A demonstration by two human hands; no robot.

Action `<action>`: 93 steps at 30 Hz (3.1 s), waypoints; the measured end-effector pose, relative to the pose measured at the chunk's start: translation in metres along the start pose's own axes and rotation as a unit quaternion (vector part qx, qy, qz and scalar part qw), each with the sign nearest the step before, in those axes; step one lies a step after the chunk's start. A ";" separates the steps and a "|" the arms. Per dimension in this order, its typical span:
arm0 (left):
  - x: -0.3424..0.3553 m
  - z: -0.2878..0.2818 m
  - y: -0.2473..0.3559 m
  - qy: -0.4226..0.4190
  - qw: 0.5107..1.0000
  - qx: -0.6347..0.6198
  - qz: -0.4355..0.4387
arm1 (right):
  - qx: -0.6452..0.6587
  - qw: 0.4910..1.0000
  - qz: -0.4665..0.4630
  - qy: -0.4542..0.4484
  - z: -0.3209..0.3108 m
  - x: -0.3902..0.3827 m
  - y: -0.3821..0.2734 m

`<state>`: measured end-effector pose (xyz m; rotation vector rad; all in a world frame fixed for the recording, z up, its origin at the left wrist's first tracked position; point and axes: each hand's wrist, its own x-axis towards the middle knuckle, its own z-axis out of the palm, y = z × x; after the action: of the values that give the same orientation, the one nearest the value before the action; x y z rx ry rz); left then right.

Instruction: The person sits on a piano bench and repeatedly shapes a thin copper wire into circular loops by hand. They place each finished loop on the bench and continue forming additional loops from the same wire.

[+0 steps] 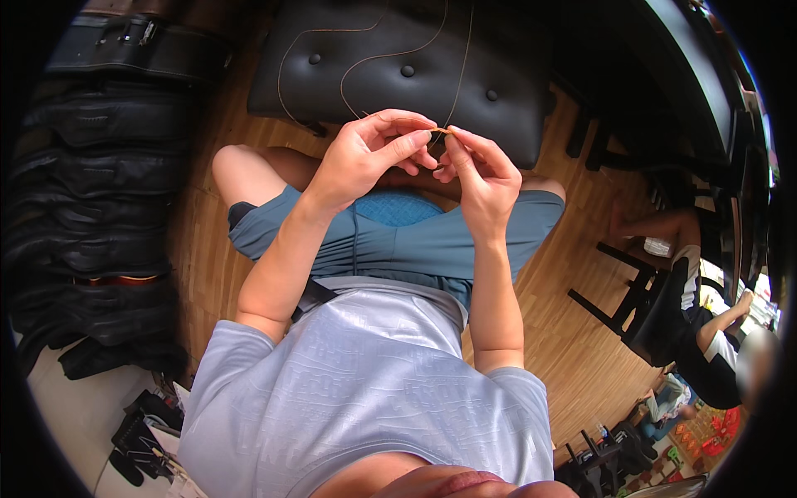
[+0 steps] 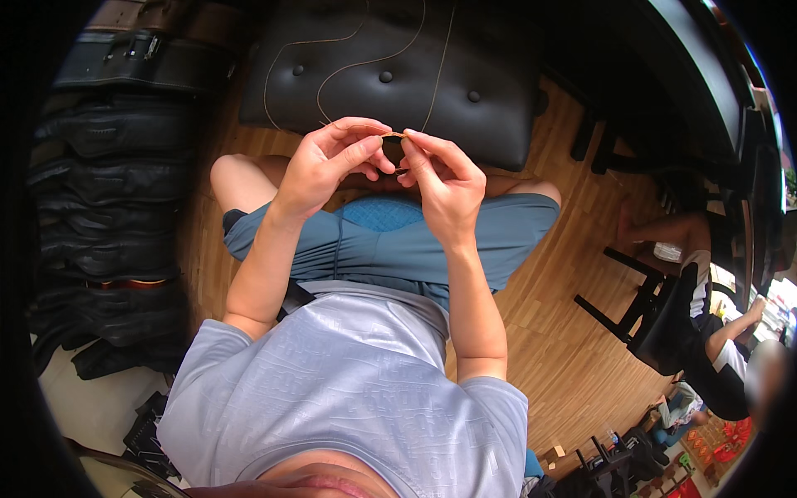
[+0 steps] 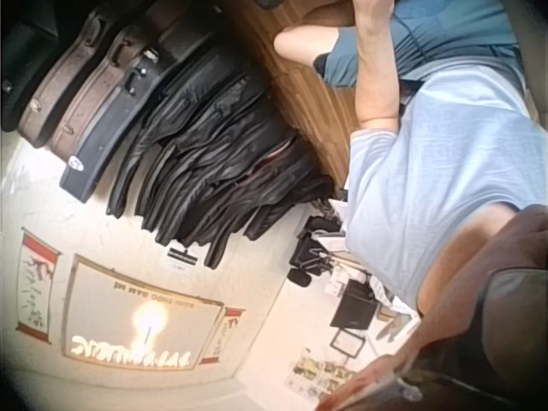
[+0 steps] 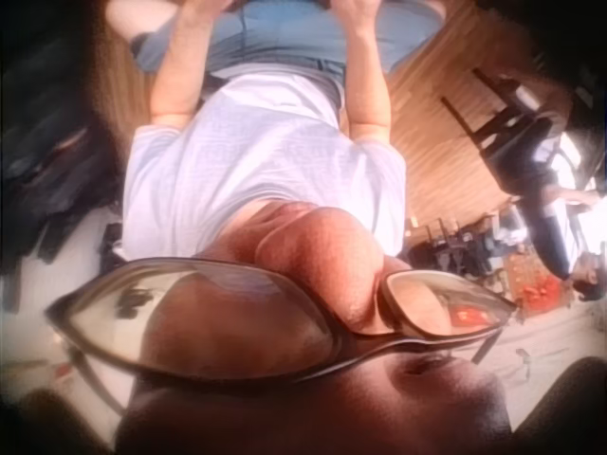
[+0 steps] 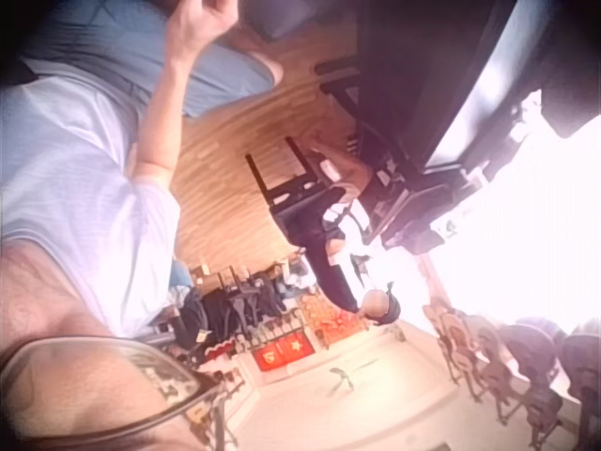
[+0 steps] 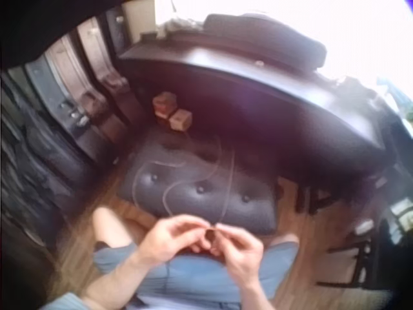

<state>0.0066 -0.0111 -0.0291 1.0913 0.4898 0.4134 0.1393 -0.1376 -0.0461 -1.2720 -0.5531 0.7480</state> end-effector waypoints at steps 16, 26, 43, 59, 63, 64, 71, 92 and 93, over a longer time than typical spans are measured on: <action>0.004 -0.003 -0.004 0.001 0.999 -0.010 0.033 | 0.056 0.997 0.021 -0.057 -0.005 -0.001 -0.008; 0.003 -0.004 -0.001 -0.059 0.996 -0.025 0.061 | 0.127 0.981 0.118 -0.084 -0.013 0.004 -0.002; 0.006 -0.010 -0.004 -0.076 0.951 0.242 0.178 | 0.242 0.948 0.195 -0.071 -0.011 0.006 0.003; 0.007 -0.004 -0.009 0.043 0.985 0.117 0.122 | 0.111 0.977 0.162 -0.087 -0.012 0.006 0.004; 0.007 -0.004 -0.005 0.054 0.993 0.072 0.070 | 0.112 0.978 0.147 -0.092 -0.011 0.005 0.000; 0.007 -0.005 -0.005 0.049 0.995 0.065 0.063 | 0.116 0.978 0.145 -0.094 -0.011 0.005 0.000; 0.007 -0.008 -0.006 0.028 0.999 0.002 0.031 | 0.104 0.982 0.132 -0.084 -0.011 0.007 0.002; 0.001 -0.002 0.009 0.013 0.997 0.077 0.009 | 0.135 0.981 0.141 -0.007 -0.013 0.010 -0.002; 0.001 -0.002 0.009 0.004 0.997 0.080 0.016 | 0.132 0.981 0.142 -0.005 -0.013 0.010 -0.003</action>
<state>0.0051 -0.0051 -0.0216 1.2544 0.5206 0.4123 0.1557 -0.1387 -0.0468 -1.1094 -0.2687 1.0305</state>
